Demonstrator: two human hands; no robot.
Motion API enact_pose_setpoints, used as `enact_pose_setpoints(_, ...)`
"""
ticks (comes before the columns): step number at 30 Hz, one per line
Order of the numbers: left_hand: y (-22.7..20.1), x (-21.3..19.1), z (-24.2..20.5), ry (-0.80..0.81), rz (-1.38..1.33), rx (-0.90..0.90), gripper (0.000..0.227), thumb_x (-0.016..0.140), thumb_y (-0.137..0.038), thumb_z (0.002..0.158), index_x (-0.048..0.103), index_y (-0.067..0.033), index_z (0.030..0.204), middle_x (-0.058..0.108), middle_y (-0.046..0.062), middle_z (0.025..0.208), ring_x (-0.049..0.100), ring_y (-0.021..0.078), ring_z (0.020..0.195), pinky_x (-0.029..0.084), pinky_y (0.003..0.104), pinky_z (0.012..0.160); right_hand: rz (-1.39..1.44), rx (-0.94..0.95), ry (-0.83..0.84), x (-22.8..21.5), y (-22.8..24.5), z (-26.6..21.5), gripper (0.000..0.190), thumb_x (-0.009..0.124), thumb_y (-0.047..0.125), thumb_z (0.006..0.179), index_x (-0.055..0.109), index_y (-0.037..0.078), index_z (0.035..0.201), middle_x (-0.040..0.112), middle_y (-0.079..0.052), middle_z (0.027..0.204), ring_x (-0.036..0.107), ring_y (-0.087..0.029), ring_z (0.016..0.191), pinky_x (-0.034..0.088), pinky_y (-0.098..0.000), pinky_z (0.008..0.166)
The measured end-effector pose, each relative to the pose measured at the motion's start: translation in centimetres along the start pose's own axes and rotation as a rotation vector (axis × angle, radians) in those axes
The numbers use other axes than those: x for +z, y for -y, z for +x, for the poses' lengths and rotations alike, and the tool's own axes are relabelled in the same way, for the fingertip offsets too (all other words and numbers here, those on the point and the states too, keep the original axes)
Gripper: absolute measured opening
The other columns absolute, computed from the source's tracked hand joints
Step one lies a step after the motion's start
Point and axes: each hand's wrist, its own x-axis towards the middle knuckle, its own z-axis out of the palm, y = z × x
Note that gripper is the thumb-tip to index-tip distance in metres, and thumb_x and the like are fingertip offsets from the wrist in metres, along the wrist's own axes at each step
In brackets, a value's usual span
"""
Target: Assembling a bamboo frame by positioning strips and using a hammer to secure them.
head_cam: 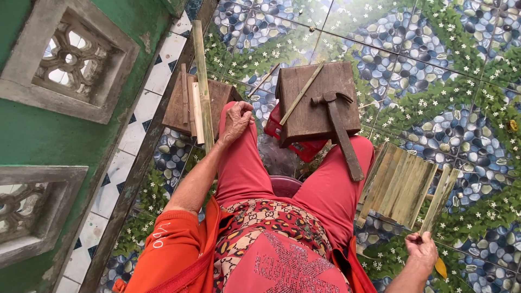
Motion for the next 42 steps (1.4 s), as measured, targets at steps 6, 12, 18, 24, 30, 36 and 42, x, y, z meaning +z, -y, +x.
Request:
enact_pose_setpoints(6, 0.1, 0.1, 0.1, 0.004, -0.007, 0.0, 0.016, 0.051, 0.002, 0.092, 0.065, -0.0052, 0.095, 0.066, 0.004, 0.088, 0.072, 0.0108, 0.063, 0.062, 0.021, 0.062, 0.04, -0.052, -0.002, -0.4, 0.6, -0.1, 0.009, 0.059, 0.001, 0.101, 0.058, 0.01, 0.101, 0.06, -0.005, 0.089, 0.056, -0.011, 0.076, 0.047, -0.0225, 0.06)
enact_pose_setpoints(12, -0.7, -0.2, -0.1, 0.028, -0.009, -0.004, 0.016, 0.051, -0.001, 0.093, 0.066, -0.0045, 0.097, 0.068, 0.005, 0.082, 0.073, 0.0113, 0.065, 0.062, 0.022, 0.064, 0.05, -0.066, 0.116, -1.0, 1.8, 0.0, 0.012, 0.057, 0.003, 0.104, 0.054, 0.012, 0.098, 0.056, -0.004, 0.085, 0.052, -0.012, 0.074, 0.043, -0.0232, 0.062)
enact_pose_setpoints(18, -0.7, 0.1, 0.0, 0.028, -0.012, 0.006, 0.016, 0.051, 0.0, 0.092, 0.066, -0.0047, 0.096, 0.066, 0.005, 0.083, 0.071, 0.01, 0.063, 0.061, 0.022, 0.063, 0.054, -0.117, 0.251, -2.3, 3.1, 1.0, 0.016, 0.056, -0.006, 0.099, 0.053, 0.01, 0.099, 0.05, -0.006, 0.081, 0.053, -0.015, 0.074, 0.043, -0.024, 0.061)
enact_pose_setpoints(24, -0.9, 0.2, -0.3, 0.018, -0.014, 0.013, 0.022, 0.049, 0.0, 0.086, 0.066, -0.0045, 0.1, 0.072, 0.009, 0.077, 0.073, 0.0138, 0.063, 0.06, 0.023, 0.06, -0.001, -0.149, 0.209, -0.7, 4.9, -5.4, 0.014, 0.062, 0.007, 0.102, 0.061, 0.006, 0.117, 0.052, -0.002, 0.08, 0.055, -0.009, 0.07, 0.049, -0.0182, 0.058)
enact_pose_setpoints(30, 0.4, 0.4, 0.2, 0.028, -0.056, -0.02, 0.021, 0.05, 0.0, 0.089, 0.065, -0.0056, 0.103, 0.07, 0.009, 0.074, 0.07, 0.0127, 0.062, 0.055, 0.022, 0.063, 0.017, -0.188, 0.392, 0.7, 6.6, -6.6, 0.008, 0.061, 0.007, 0.103, 0.056, 0.008, 0.109, 0.053, -0.003, 0.08, 0.055, -0.01, 0.069, 0.05, -0.0184, 0.059)
enact_pose_setpoints(36, 0.5, 0.3, 0.4, 0.087, 0.098, 0.055, 0.026, 0.06, 0.003, 0.087, 0.071, -0.0021, 0.111, 0.069, 0.018, 0.081, 0.073, 0.022, 0.071, 0.056, 0.031, 0.066, 0.002, -0.241, 0.547, 1.3, 7.2, -6.7, 0.015, 0.071, 0.018, 0.102, 0.061, 0.014, 0.091, 0.058, -0.007, 0.085, 0.06, -0.017, 0.079, 0.05, -0.0212, 0.069)
enact_pose_setpoints(42, -1.5, -0.1, -0.3, 0.099, -0.014, -0.006, 0.023, 0.056, 0.001, 0.092, 0.067, -0.0002, 0.113, 0.07, 0.016, 0.082, 0.072, 0.0178, 0.07, 0.057, 0.024, 0.07, -0.012, -0.246, 0.536, 5.0, 7.0, -13.7, 0.011, 0.07, 0.015, 0.1, 0.063, 0.009, 0.096, 0.062, -0.013, 0.085, 0.063, -0.017, 0.077, 0.055, -0.0211, 0.068)
